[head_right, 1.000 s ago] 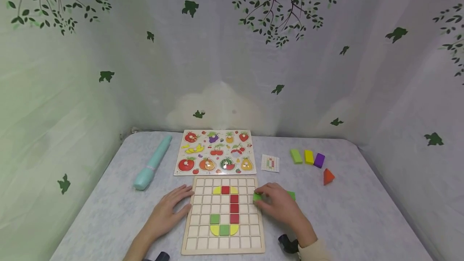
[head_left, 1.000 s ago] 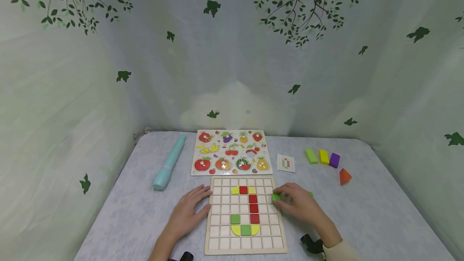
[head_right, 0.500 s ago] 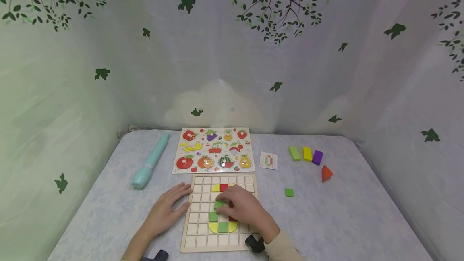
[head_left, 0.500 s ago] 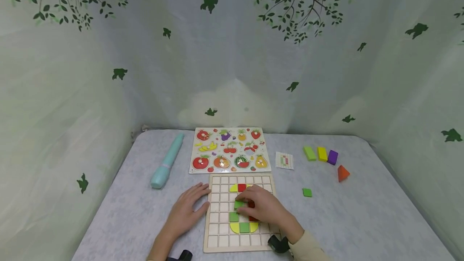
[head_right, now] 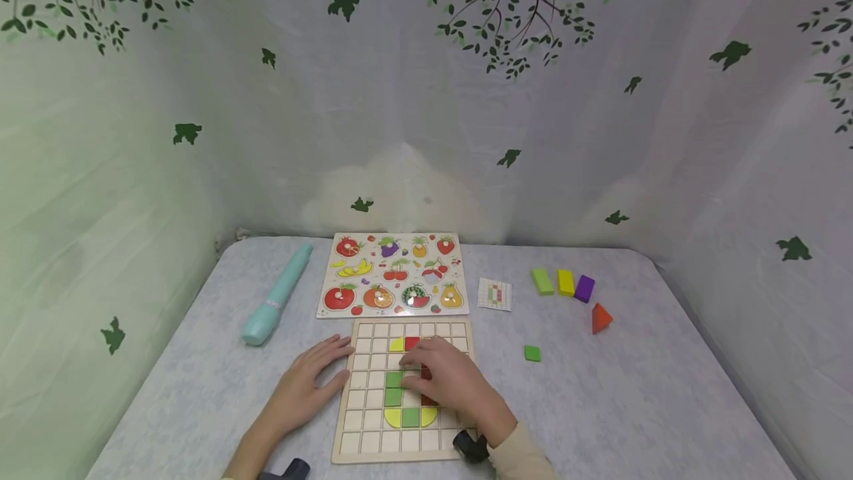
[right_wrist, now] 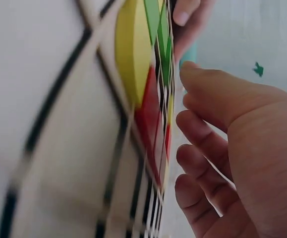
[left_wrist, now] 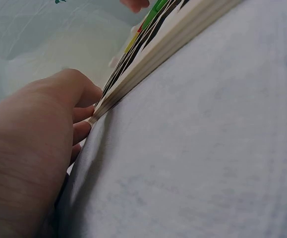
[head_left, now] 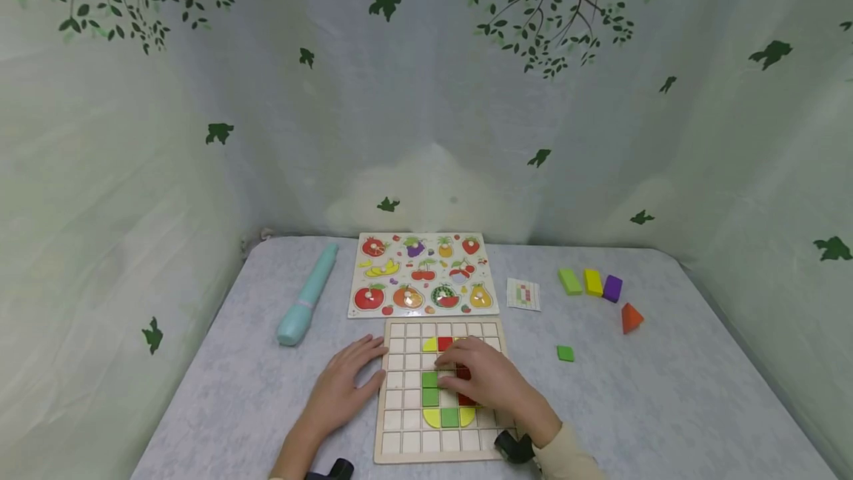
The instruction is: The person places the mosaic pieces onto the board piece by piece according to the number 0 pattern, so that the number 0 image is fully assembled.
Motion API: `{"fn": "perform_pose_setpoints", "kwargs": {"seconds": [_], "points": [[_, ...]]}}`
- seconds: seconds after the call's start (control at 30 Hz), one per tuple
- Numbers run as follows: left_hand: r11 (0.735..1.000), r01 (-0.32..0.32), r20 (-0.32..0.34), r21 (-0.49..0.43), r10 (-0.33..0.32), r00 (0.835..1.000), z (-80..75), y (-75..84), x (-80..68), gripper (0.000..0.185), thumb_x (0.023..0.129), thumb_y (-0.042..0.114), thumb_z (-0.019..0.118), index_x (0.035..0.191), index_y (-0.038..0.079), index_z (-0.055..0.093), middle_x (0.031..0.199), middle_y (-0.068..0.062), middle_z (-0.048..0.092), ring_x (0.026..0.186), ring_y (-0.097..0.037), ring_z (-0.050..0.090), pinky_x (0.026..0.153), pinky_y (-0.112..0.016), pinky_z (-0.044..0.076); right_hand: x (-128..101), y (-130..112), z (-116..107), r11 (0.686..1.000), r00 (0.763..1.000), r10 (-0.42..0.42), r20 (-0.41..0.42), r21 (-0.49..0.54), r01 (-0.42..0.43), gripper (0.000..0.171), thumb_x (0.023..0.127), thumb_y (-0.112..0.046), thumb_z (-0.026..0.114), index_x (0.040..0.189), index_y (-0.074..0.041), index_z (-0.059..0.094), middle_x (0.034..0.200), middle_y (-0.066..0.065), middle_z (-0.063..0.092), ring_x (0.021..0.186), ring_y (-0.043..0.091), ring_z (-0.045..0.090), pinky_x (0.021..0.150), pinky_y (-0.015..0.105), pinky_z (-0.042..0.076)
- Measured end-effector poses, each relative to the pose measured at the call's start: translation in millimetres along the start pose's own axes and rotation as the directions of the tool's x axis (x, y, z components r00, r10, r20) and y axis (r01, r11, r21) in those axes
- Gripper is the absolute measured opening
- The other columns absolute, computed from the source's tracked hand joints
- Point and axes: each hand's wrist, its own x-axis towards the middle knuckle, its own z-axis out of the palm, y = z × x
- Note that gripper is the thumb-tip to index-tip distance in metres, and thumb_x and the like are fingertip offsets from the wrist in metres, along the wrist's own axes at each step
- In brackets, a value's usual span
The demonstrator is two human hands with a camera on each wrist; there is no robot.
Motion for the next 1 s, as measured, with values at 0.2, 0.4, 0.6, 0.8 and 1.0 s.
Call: {"fn": "perform_pose_setpoints", "kwargs": {"seconds": [0.2, 0.4, 0.6, 0.8, 1.0], "points": [[0.999, 0.032, 0.031, 0.006, -0.032, 0.999, -2.1, -2.1, 1.3, 0.042, 0.095, 0.028, 0.076, 0.136, 0.021, 0.068, 0.150, 0.006, 0.058, 0.147, -0.024, 0.046, 0.120, -0.055, 0.038, -6, 9, -5, 1.000, 1.000, 0.007, -0.030, -0.001, -0.007, 0.020, 0.094, -0.033, 0.077, 0.111, -0.024, 0.077, 0.107, -0.013, 0.070, 0.100, 0.006, 0.059, 0.089, 0.029, 0.057], [1.000, 0.002, 0.008, 0.004, -0.002, 1.000, -0.1, -3.6, 1.4, 0.041, 0.094, 0.027, 0.076, 0.135, 0.021, 0.069, 0.149, 0.006, 0.059, 0.146, -0.025, 0.047, 0.119, -0.055, 0.039, 1, 4, 3, 0.998, 0.997, -0.062, 0.047, 0.019, 0.061, 0.020, 0.098, -0.033, 0.072, 0.116, -0.027, 0.078, 0.113, -0.013, 0.070, 0.100, 0.004, 0.056, 0.085, 0.023, 0.053], [1.000, -0.024, -0.024, 0.013, 0.025, 0.999, 4.3, -4.3, 0.4, 0.041, 0.093, 0.024, 0.078, 0.133, 0.021, 0.070, 0.148, 0.005, 0.061, 0.143, -0.026, 0.050, 0.117, -0.056, 0.040, 5, -2, 5, 0.995, 0.995, -0.091, 0.042, -0.026, 0.093, 0.019, 0.098, -0.032, 0.073, 0.116, -0.027, 0.078, 0.112, -0.012, 0.070, 0.096, 0.004, 0.056, 0.080, 0.020, 0.051], [0.999, -0.030, -0.023, 0.028, 0.030, 0.999, 4.7, -4.8, 0.9, 0.041, 0.093, 0.024, 0.077, 0.133, 0.020, 0.069, 0.148, 0.004, 0.060, 0.144, -0.027, 0.049, 0.117, -0.056, 0.040, -4, 8, -10, 1.000, 1.000, -0.010, 0.005, -0.017, 0.010, 0.021, 0.096, -0.031, 0.076, 0.115, -0.025, 0.078, 0.112, -0.011, 0.070, 0.104, 0.008, 0.058, 0.089, 0.028, 0.056], [0.999, -0.017, -0.015, 0.027, 0.018, 1.000, 4.6, -4.5, 1.7, 0.041, 0.093, 0.025, 0.077, 0.134, 0.020, 0.069, 0.148, 0.004, 0.060, 0.144, -0.026, 0.049, 0.118, -0.055, 0.040, -29, 48, -37, 0.992, 0.987, 0.103, -0.121, -0.063, -0.112, 0.024, 0.091, -0.025, 0.081, 0.114, -0.020, 0.078, 0.113, -0.008, 0.071, 0.105, 0.011, 0.061, 0.087, 0.035, 0.058]]}}
